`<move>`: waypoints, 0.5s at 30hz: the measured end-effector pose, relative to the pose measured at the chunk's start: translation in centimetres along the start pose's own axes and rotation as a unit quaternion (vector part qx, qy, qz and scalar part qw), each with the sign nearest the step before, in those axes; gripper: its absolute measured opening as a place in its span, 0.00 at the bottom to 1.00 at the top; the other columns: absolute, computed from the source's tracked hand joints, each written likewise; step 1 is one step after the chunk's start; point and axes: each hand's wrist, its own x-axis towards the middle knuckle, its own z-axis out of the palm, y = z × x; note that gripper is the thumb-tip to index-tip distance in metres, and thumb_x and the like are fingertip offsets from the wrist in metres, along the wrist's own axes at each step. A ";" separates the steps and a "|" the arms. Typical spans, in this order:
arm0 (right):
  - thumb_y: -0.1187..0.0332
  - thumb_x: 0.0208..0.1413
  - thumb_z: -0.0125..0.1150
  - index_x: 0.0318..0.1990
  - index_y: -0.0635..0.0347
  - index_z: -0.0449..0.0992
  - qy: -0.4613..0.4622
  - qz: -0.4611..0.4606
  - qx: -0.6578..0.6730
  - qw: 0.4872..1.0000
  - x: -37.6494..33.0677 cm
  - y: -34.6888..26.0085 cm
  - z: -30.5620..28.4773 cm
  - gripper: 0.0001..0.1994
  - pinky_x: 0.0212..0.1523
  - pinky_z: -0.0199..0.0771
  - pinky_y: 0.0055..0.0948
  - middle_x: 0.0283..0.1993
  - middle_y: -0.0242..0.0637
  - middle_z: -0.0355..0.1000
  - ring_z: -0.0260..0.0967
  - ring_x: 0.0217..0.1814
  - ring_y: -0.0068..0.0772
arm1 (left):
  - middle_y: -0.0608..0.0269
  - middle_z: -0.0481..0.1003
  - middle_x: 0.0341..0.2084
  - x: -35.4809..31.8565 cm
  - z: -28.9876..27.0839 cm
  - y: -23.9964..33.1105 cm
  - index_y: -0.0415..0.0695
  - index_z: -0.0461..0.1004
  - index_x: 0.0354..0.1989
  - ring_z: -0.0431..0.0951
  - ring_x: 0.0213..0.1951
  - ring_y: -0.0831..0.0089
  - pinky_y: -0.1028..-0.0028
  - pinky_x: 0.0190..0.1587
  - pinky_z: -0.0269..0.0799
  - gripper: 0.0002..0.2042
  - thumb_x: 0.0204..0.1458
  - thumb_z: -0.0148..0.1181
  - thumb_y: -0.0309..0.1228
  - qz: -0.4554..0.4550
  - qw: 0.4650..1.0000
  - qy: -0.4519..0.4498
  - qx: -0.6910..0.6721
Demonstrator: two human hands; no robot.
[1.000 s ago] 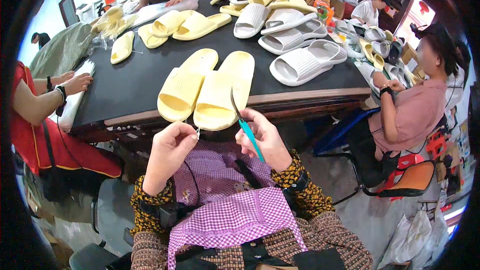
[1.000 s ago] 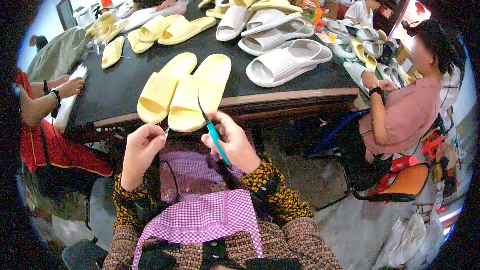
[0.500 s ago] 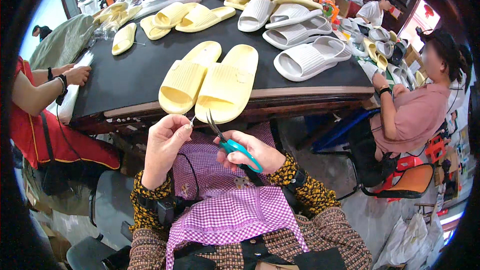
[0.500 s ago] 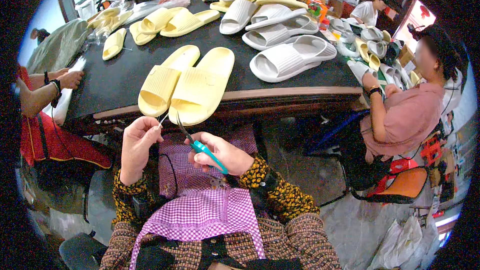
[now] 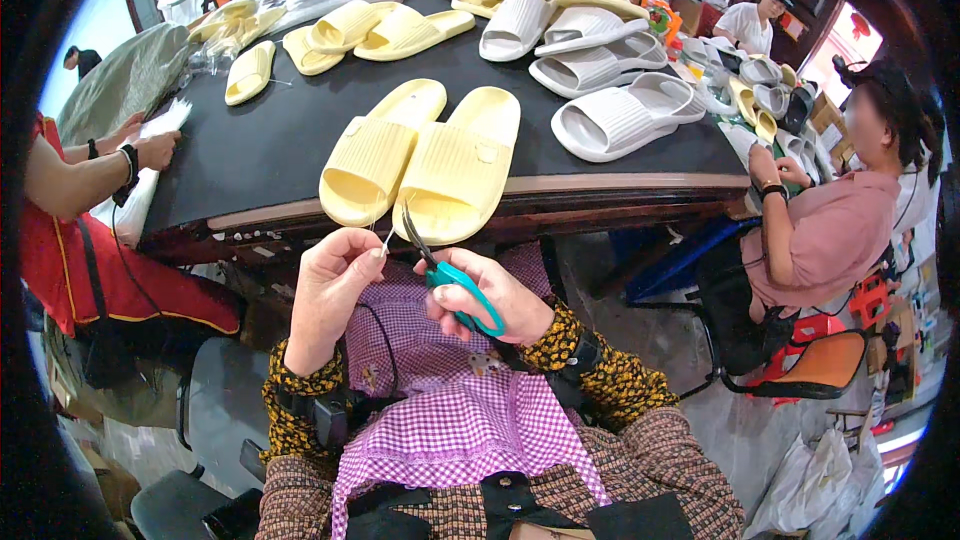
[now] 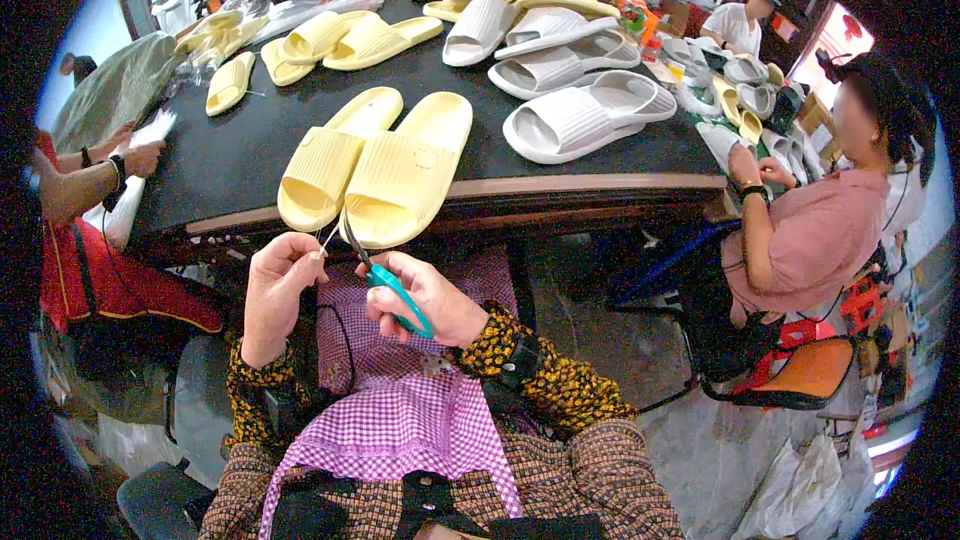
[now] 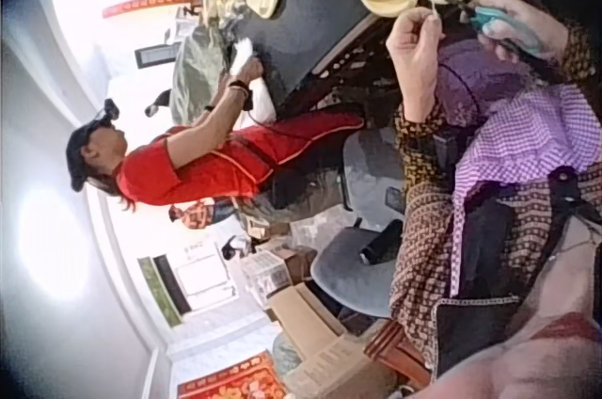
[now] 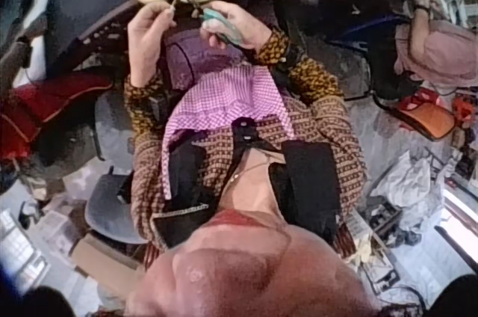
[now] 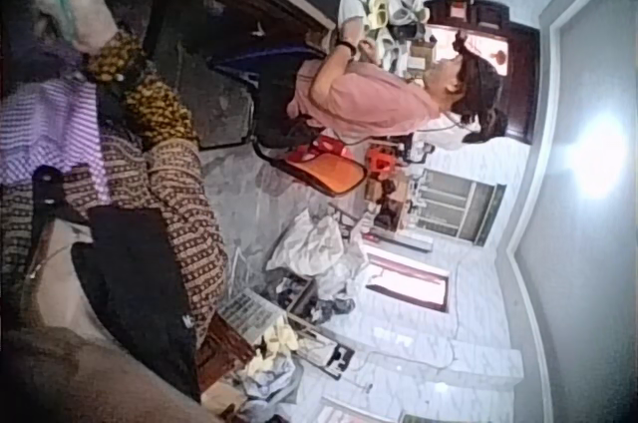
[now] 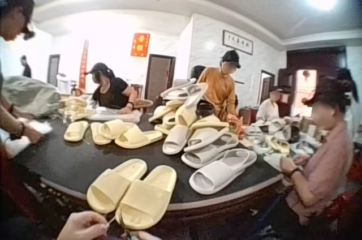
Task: Trim excess material from rubber slides using scissors in a factory setting.
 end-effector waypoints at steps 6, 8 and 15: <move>0.67 0.58 0.55 0.54 0.64 0.63 0.014 0.008 -0.005 1.000 -0.4 -0.7 0.3 0.19 0.16 0.64 0.14 0.26 0.31 0.70 0.65 0.16 0.14 | 0.69 0.74 0.28 0.0 -0.3 -0.1 0.36 0.74 0.37 0.71 0.29 0.85 0.84 0.34 0.69 0.05 0.56 0.57 0.24 0.002 1.000 0.006 -0.005; 0.67 0.58 0.54 0.55 0.65 0.64 0.019 0.013 -0.020 1.000 -0.6 -0.9 0.3 0.19 0.16 0.63 0.14 0.26 0.30 0.70 0.64 0.16 0.13 | 0.69 0.74 0.28 0.0 -0.4 -0.2 0.36 0.74 0.37 0.72 0.29 0.85 0.83 0.33 0.69 0.05 0.56 0.57 0.24 0.002 1.000 0.009 -0.014; 0.67 0.58 0.54 0.54 0.65 0.64 0.013 0.014 -0.042 0.999 -0.9 -0.9 0.2 0.19 0.16 0.61 0.13 0.25 0.30 0.69 0.62 0.15 0.12 | 0.69 0.74 0.27 -0.1 -1.0 -0.2 0.37 0.74 0.36 0.73 0.27 0.84 0.84 0.30 0.66 0.04 0.55 0.56 0.24 0.002 1.000 0.017 -0.025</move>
